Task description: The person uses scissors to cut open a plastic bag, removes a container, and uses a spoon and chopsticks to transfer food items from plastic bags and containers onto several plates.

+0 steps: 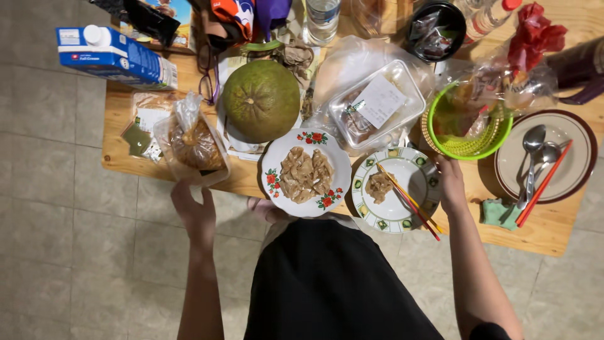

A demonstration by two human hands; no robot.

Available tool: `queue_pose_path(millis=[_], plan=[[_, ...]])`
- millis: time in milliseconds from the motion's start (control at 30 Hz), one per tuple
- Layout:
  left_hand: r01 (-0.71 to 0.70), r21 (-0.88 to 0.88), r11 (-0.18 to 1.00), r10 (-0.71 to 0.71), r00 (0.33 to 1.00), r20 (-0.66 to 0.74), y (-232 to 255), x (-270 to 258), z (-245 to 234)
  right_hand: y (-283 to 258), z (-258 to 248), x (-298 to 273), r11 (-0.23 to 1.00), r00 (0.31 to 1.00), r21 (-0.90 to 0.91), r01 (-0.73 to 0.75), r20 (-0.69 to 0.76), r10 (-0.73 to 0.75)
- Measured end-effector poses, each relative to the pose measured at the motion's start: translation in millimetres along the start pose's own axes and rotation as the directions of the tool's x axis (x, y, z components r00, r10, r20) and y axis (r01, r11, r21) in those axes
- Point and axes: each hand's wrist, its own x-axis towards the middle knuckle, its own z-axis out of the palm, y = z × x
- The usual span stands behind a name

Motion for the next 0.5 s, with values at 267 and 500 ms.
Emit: queue_pose_path(millis=[267, 500], plan=[[0.103, 0.113, 0.988, -0.103, 0.995, 0.001, 44.3, -26.8, -15.7, -0.4, -14.3, 39.2, 0.925, 0.907, -0.248, -0.288, 0.238, 0.346], [0.019, 0.060, 0.998, -0.023, 0.997, 0.076, 86.9, -15.5, -21.0, 26.8, -29.8, 59.4, 0.911, 0.930, -0.407, 0.063, 0.356, 0.094]])
